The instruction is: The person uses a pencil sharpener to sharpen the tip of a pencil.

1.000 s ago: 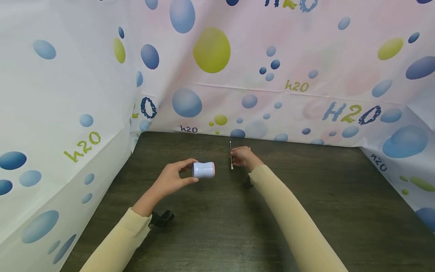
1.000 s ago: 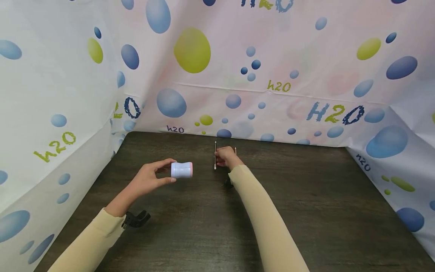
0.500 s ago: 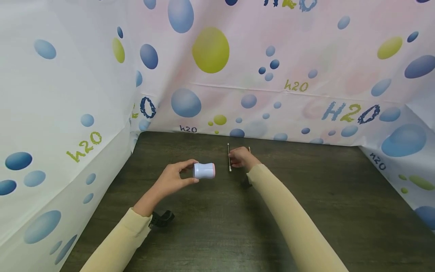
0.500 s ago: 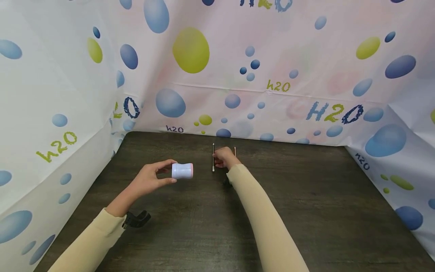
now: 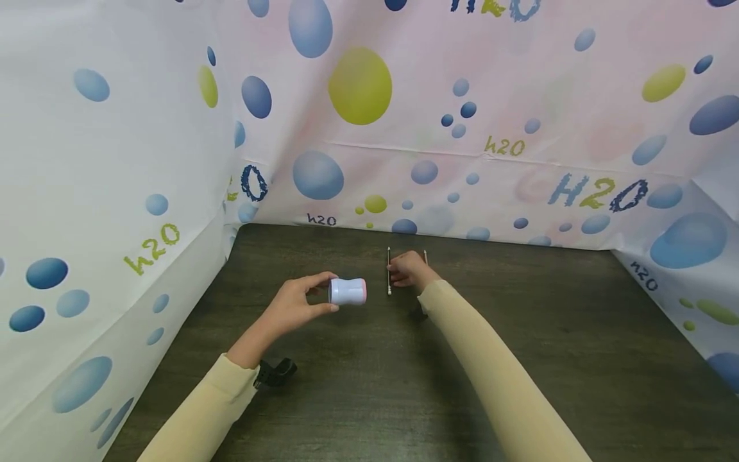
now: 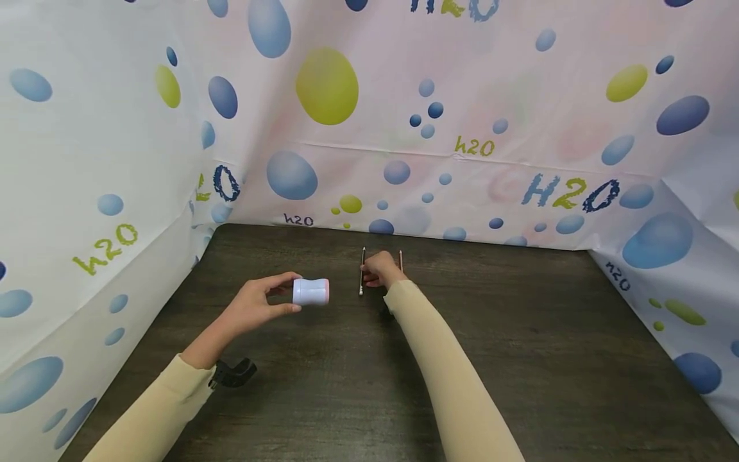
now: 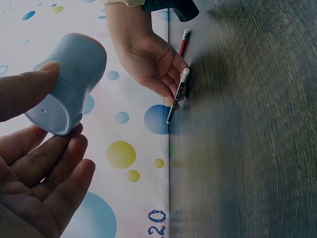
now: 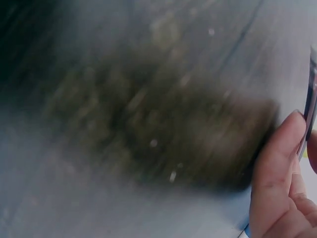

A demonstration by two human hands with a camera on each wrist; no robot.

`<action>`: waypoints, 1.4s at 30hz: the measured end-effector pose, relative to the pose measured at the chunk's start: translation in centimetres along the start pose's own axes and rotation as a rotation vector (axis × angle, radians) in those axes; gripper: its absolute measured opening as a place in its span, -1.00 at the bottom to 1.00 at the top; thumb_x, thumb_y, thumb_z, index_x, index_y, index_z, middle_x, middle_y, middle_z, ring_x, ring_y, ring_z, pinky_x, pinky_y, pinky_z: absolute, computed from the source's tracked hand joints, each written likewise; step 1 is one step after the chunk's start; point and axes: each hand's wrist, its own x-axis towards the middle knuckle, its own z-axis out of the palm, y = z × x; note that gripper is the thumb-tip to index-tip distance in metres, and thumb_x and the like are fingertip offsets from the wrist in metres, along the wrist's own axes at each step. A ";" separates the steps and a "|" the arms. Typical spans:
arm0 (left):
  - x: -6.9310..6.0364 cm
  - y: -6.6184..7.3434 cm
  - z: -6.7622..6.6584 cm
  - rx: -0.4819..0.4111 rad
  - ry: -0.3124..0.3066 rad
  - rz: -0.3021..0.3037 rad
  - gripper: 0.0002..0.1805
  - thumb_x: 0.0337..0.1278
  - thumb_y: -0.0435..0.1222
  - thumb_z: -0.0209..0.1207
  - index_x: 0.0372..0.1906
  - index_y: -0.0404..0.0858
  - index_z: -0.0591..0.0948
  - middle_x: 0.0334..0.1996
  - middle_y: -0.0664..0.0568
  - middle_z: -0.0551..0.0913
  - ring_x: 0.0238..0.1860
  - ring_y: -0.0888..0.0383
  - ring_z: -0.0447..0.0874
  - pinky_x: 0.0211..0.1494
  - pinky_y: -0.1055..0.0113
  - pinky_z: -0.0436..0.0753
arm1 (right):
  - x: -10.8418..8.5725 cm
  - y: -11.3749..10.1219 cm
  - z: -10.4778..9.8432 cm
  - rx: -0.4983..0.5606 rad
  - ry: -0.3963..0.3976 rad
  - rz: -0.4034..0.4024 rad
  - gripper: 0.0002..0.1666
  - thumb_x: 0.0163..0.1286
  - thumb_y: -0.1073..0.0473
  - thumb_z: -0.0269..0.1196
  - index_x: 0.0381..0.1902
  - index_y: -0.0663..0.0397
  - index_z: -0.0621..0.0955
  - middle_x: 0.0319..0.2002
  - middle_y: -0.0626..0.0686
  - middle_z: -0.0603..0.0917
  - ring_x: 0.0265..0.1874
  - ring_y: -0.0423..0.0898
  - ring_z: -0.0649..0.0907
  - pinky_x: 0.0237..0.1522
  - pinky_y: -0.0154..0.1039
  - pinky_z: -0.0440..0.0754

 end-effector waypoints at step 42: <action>0.0 -0.3 0.0 -0.106 0.000 -0.054 -0.43 0.23 -0.22 0.39 0.31 -0.28 0.57 0.12 -0.28 0.72 -0.05 -0.06 0.77 0.03 0.05 0.77 | 0.3 0.7 -0.6 0.155 -0.026 0.003 -0.50 0.62 0.26 -0.01 0.38 0.47 0.43 -0.23 0.14 0.59 -0.44 -0.15 0.64 -0.21 -0.29 0.79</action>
